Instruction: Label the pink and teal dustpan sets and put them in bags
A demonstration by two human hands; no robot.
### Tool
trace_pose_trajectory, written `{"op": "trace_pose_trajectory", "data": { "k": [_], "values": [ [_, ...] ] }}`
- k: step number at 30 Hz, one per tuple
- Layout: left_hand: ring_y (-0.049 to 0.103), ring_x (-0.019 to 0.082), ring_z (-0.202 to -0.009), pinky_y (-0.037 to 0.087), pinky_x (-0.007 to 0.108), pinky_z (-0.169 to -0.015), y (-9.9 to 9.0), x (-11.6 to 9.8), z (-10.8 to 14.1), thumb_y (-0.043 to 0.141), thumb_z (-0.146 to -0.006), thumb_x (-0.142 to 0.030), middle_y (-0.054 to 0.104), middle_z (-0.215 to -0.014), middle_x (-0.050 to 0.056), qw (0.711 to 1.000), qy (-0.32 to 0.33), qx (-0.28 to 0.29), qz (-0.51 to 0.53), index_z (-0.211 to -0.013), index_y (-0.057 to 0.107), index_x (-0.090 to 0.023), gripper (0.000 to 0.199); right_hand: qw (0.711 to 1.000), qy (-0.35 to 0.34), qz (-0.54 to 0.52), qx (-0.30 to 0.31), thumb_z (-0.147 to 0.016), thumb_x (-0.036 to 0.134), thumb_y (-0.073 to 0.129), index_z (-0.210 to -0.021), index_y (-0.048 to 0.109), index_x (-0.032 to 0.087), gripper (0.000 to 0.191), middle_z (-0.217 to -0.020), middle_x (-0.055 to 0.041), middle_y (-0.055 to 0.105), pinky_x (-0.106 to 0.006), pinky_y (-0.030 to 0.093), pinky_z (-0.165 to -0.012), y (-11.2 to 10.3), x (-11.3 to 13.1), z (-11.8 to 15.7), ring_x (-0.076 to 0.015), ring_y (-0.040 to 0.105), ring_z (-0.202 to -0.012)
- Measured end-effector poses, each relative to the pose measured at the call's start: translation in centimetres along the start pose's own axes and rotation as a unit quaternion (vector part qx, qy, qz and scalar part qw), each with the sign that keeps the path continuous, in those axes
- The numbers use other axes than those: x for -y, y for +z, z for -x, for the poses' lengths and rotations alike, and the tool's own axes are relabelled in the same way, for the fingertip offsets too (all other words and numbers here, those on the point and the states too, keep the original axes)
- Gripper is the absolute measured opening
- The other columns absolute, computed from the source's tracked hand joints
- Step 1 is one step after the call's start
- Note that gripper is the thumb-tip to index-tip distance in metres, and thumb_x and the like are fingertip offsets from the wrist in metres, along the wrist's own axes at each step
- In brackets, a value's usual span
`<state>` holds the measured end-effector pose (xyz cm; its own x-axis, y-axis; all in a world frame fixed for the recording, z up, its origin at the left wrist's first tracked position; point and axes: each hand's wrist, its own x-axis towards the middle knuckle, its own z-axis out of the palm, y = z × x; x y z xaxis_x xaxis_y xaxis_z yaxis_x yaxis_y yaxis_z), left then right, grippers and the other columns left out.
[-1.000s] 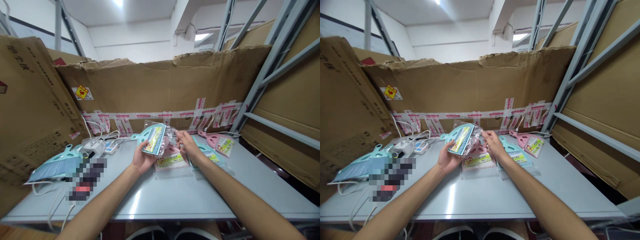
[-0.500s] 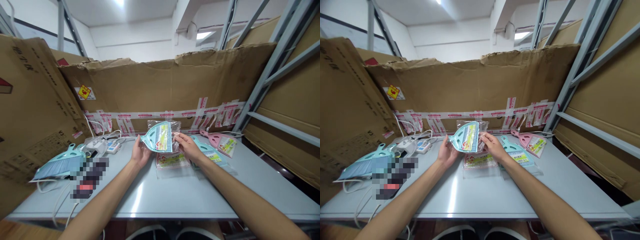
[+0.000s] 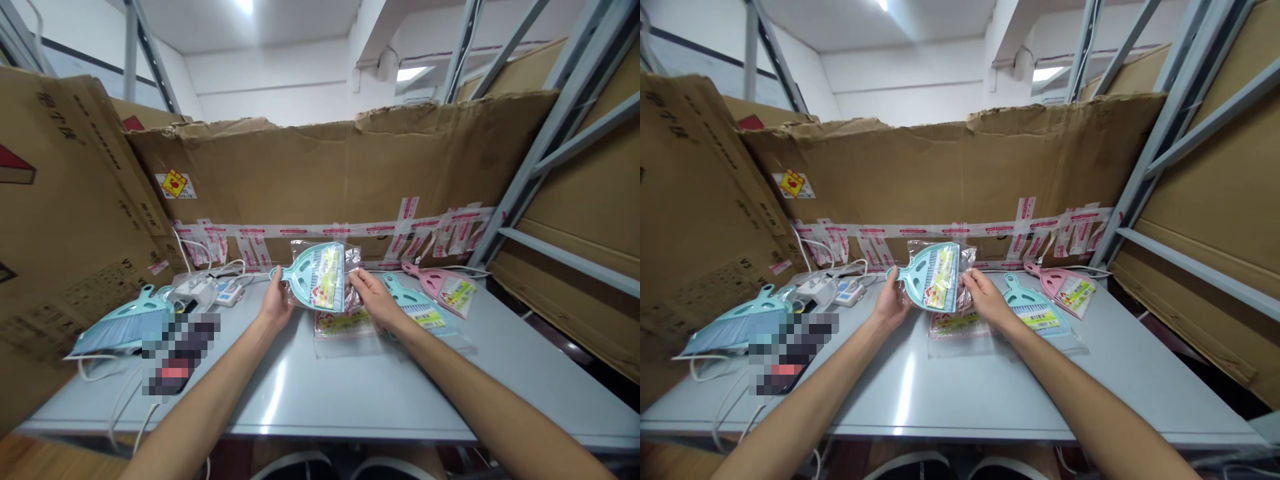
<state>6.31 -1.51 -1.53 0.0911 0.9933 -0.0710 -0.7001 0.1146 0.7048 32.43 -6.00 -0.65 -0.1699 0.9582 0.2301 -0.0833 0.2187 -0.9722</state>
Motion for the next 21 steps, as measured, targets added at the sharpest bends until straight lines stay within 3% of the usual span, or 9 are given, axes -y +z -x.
{"op": "trace_pose_trajectory", "data": {
  "k": [6, 10, 14, 17, 21],
  "values": [
    [0.084, 0.027, -0.091, 0.068, 0.037, -0.083, -0.1, -0.8, -0.3, 0.062, -0.113, -0.05, 0.087, -0.104, 0.01, 1.0, 0.004, 0.001, -0.001, -0.137, 0.076, -0.016, 0.043, 0.996, -0.039, 0.079, -0.018, -0.105, 0.075, 0.06, -0.092, 0.053, 0.03, 0.047, -0.061, 0.0092, 0.051, -0.028, 0.039, -0.043, 0.0, 0.3, 0.5, -0.0152, 0.055, -0.043],
    [0.084, 0.027, -0.087, 0.066, 0.035, -0.077, -0.6, -1.1, -0.7, 0.067, -0.11, -0.049, 0.087, -0.103, 0.009, 1.0, 0.016, -0.017, -0.014, -0.135, 0.076, -0.017, 0.041, 0.994, -0.037, 0.104, -0.018, -0.105, 0.072, 0.062, -0.089, 0.052, 0.03, 0.046, -0.061, 0.0084, 0.052, -0.029, 0.039, -0.043, -0.5, 0.4, 0.3, -0.0163, 0.056, -0.043],
    [0.082, 0.025, -0.075, 0.063, 0.032, -0.07, -1.0, -1.6, -1.1, 0.074, -0.107, -0.047, 0.086, -0.09, 0.006, 0.998, 0.031, -0.046, -0.019, -0.132, 0.076, -0.018, 0.038, 0.998, -0.02, 0.062, 0.002, -0.104, 0.075, 0.062, -0.091, 0.052, 0.029, 0.048, -0.057, 0.0102, 0.05, -0.028, 0.04, -0.045, -0.5, 0.4, 0.1, -0.0152, 0.053, -0.042],
    [0.082, 0.024, -0.072, 0.064, 0.031, -0.071, -1.4, -3.2, -1.4, 0.071, -0.108, -0.045, 0.086, -0.087, 0.008, 0.996, 0.022, -0.059, -0.061, -0.124, 0.077, -0.014, 0.035, 1.0, -0.008, 0.026, 0.009, -0.101, 0.078, 0.063, -0.093, 0.051, 0.028, 0.052, -0.055, 0.0118, 0.048, -0.025, 0.041, -0.047, -0.9, 0.3, -0.3, -0.0137, 0.053, -0.043],
    [0.081, 0.027, -0.072, 0.067, 0.035, -0.075, -3.1, -6.7, -1.5, 0.081, -0.1, -0.048, 0.085, -0.084, 0.01, 0.98, -0.059, -0.041, -0.186, -0.106, 0.078, -0.015, 0.033, 0.999, 0.003, 0.048, -0.016, -0.099, 0.079, 0.064, -0.1, 0.057, 0.027, 0.053, -0.057, 0.0112, 0.053, -0.024, 0.043, -0.046, -2.2, -0.5, -1.2, -0.0142, 0.056, -0.045]
  ]
}}
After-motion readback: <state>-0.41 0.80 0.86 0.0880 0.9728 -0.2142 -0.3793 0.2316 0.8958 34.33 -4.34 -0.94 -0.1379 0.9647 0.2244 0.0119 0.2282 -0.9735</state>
